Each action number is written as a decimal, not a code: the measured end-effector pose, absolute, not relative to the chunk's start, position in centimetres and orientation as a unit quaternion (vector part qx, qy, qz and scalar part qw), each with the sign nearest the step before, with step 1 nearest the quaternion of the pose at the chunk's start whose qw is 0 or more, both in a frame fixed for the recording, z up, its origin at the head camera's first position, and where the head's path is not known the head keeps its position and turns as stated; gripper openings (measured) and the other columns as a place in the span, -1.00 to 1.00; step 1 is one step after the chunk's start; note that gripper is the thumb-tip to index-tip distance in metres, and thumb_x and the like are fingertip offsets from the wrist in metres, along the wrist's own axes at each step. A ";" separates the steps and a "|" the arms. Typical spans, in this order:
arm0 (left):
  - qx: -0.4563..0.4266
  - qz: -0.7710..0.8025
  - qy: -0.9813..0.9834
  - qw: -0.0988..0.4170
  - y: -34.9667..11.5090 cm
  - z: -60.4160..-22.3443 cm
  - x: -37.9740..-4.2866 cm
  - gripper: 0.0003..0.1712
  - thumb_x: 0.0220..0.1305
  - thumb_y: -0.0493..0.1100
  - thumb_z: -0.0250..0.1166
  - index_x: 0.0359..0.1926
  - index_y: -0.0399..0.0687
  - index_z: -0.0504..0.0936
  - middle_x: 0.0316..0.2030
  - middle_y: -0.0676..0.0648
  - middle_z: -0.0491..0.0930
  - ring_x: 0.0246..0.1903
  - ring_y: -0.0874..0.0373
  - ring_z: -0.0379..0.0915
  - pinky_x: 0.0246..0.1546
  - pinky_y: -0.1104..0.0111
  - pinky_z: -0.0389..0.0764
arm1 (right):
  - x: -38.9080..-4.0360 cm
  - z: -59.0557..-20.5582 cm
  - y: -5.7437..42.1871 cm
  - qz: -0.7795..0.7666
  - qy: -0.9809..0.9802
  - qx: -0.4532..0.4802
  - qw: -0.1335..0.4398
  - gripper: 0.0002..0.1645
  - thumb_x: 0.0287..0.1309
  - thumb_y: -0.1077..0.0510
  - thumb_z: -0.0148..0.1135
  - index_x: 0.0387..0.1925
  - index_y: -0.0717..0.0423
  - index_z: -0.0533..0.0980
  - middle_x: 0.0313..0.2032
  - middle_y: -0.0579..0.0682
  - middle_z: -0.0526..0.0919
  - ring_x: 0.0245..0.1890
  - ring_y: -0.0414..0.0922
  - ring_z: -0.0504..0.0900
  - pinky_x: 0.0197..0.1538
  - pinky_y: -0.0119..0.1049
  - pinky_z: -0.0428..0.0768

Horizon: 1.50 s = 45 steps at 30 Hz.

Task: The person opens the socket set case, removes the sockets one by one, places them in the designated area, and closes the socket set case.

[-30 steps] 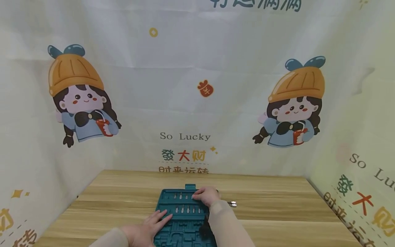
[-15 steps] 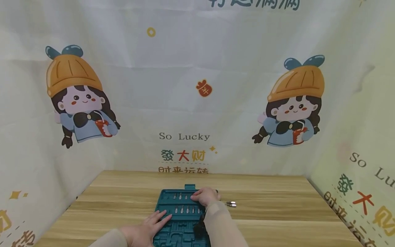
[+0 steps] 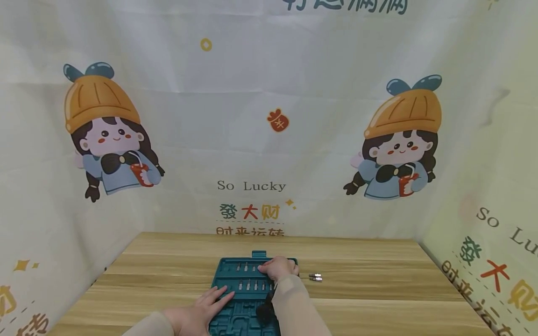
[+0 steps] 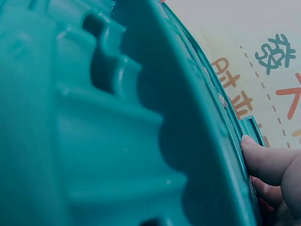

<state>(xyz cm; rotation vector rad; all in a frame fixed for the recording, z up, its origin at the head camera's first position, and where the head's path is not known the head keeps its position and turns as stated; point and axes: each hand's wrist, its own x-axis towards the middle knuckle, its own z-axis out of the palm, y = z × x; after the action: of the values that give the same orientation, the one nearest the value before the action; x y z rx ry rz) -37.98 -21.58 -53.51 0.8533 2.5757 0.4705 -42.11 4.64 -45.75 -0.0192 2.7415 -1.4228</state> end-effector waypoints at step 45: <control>0.286 0.176 0.918 0.212 -21.1 -52.6 -37.3 0.21 -0.12 0.62 0.21 0.47 0.61 -0.23 0.51 0.11 -0.24 0.46 -0.16 -0.32 0.17 -0.28 0.16 | -42.6 -45.9 4.9 -0.517 0.854 0.010 0.048 -0.86 0.18 0.13 0.33 -0.33 0.12 0.70 -0.06 0.14 0.61 0.33 0.36 -0.05 0.31 0.25 -0.26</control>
<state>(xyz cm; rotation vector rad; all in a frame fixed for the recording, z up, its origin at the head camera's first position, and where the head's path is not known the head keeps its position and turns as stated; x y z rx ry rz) -37.31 -21.09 -52.61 0.7933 2.5502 0.4886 -42.57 4.86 -45.85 0.0301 2.6049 -1.5778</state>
